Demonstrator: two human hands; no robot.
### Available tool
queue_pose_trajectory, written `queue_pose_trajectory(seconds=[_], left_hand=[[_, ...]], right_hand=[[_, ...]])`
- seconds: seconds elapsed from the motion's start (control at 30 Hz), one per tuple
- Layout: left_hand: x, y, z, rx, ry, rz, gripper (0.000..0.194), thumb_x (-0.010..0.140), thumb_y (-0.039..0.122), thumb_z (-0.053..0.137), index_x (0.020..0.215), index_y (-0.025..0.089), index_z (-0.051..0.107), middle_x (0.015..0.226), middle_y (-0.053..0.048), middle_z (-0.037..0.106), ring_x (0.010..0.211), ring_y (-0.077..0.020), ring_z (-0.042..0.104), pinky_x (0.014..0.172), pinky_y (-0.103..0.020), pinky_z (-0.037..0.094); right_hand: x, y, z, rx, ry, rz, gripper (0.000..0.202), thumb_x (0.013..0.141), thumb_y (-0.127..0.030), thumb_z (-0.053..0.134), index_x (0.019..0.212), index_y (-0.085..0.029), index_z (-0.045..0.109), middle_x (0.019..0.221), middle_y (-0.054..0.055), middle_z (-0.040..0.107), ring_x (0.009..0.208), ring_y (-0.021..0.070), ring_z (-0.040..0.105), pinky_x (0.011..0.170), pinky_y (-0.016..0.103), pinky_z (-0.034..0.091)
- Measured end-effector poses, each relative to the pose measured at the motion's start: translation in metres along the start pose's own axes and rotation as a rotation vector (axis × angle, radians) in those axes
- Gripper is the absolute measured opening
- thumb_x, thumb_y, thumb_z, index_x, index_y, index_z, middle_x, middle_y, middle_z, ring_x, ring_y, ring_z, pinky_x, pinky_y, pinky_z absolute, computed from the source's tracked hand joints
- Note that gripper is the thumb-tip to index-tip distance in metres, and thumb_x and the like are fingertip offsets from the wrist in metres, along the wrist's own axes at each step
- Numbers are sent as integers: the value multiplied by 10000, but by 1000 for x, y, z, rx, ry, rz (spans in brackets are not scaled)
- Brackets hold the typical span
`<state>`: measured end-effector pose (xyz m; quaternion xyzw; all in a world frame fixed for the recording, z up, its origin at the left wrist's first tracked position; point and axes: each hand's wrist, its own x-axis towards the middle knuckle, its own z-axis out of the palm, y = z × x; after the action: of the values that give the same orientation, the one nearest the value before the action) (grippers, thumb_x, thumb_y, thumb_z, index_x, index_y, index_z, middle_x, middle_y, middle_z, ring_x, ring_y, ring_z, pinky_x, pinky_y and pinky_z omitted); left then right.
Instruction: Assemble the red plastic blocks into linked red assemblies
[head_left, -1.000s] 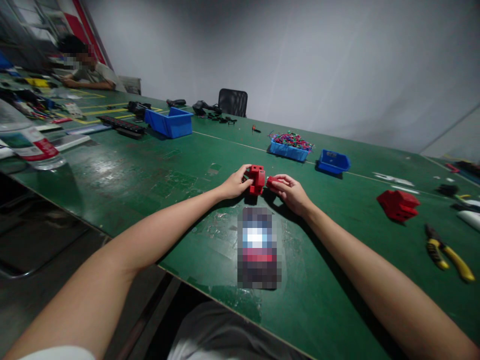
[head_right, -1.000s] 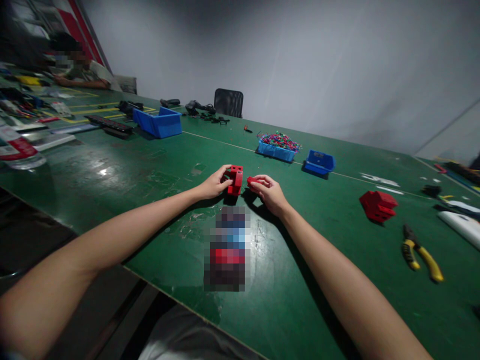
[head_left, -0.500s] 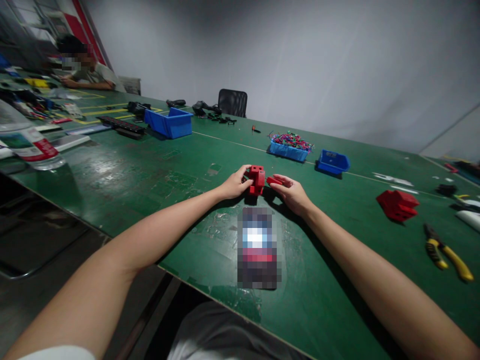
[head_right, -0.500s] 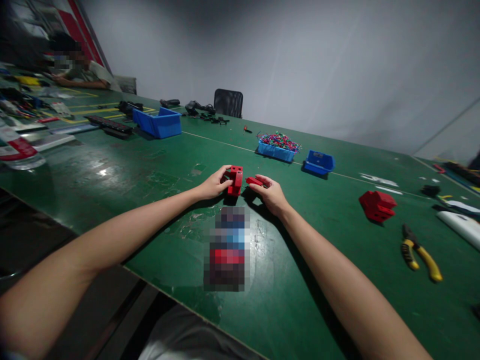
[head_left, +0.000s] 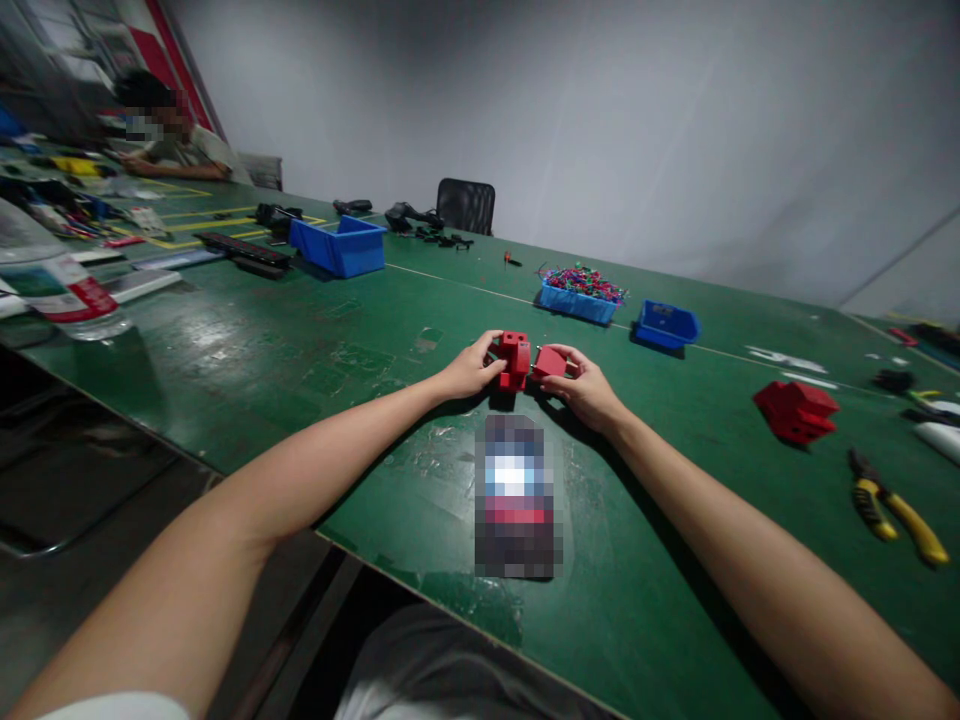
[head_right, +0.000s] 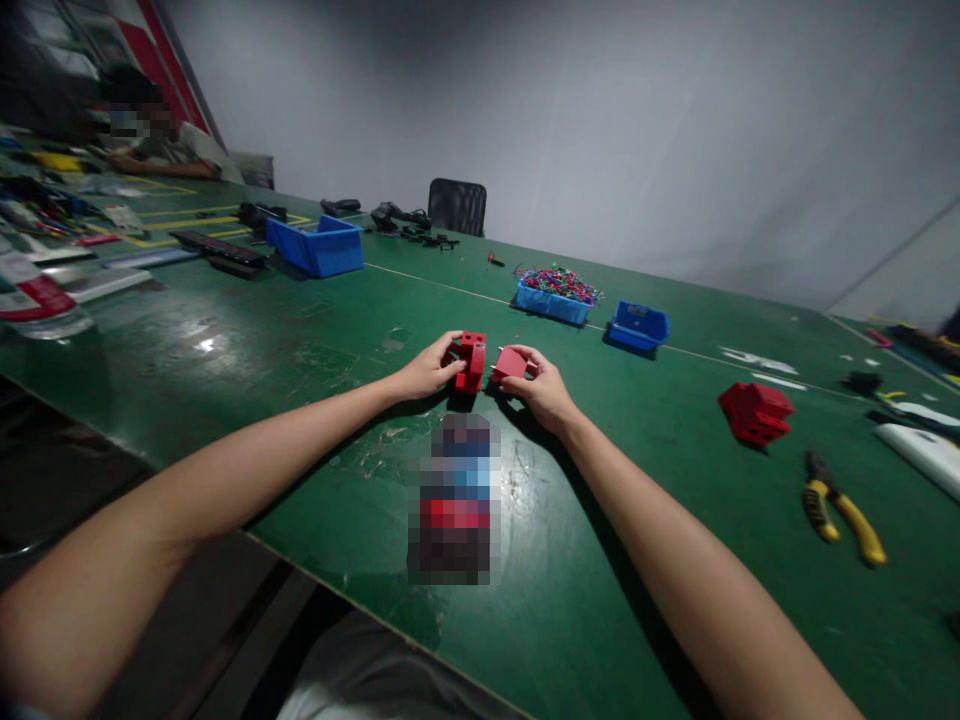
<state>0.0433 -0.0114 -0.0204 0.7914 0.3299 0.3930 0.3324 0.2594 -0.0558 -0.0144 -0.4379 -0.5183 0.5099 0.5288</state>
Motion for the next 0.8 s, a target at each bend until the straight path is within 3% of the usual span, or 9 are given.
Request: queue_pose_trajectory(seconds=[0.37,0.57,0.8], left_hand=[[0,0,-1,2,-3,4,489,836,206,514,1304,123,398,1167,-141,607,989,-212,603,956,-421,444],[0,0,-1,11,4,11,481,835,215,525,1296,144,407,1192,-134,601,1019,-210,593,967,-412,440],[0,-2,0,-9,-2,11,489,833,209,521,1300,136,394,1182,-135,603,981,-198,613,933,-393,470]], right_hand=[[-1,-4,4,44,-13,19,456,584,-279,844,982,-212,631,886,6,693,728,137,647,660,260,522],[-3,-5,3,-38,-101,18,398,607,-328,829,923,-163,651,899,42,709,748,148,641,718,288,497],[0,-1,-1,-76,-40,-27,400,546,-233,827,866,-191,591,778,-31,675,672,110,596,642,230,441]])
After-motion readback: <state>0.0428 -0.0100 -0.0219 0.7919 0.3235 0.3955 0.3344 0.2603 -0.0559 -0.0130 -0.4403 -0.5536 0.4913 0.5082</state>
